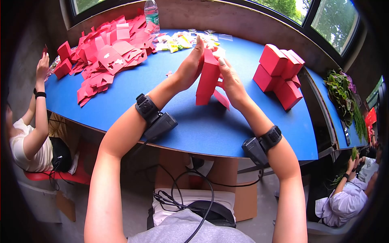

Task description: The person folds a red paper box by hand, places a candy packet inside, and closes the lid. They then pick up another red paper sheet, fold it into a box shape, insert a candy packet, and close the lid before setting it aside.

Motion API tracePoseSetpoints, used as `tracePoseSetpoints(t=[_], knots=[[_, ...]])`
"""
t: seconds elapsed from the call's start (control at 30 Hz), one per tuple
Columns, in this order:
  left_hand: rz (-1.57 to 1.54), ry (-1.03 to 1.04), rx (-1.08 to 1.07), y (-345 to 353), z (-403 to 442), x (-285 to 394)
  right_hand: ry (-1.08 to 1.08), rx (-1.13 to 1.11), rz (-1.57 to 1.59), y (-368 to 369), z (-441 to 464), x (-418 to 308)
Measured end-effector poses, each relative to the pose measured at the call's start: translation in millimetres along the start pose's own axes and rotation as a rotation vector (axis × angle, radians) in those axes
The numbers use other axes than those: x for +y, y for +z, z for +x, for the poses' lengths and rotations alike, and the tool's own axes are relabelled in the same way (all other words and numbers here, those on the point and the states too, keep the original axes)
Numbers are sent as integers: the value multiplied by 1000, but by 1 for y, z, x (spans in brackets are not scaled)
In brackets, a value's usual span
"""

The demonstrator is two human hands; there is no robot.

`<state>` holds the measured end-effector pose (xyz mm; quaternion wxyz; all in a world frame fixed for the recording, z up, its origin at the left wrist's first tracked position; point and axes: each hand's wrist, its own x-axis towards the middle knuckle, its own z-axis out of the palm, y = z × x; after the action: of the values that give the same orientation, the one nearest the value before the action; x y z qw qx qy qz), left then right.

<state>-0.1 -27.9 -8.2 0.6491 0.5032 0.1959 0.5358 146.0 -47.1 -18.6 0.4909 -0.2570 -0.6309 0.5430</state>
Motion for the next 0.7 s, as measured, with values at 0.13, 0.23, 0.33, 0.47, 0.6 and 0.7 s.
tracePoseSetpoints(t=[0.13, 0.23, 0.33, 0.47, 0.6, 0.7], knots=[[609, 331, -100, -15, 10, 1, -456, 118, -611, -15, 10, 5], [582, 311, -211, -15, 9, 11, -576, 205, -903, -19, 7, -1], [579, 191, -278, -20, 7, 21, -598, 207, -999, -26, 8, 1], [668, 127, -360, -18, 2, 36, -632, 223, -1118, -30, 8, 1], [771, 56, -372, -31, 8, 38, -607, 175, -1120, -27, 6, -1], [765, 140, -373, -32, 10, 40, -633, 211, -1157, -31, 8, 0]])
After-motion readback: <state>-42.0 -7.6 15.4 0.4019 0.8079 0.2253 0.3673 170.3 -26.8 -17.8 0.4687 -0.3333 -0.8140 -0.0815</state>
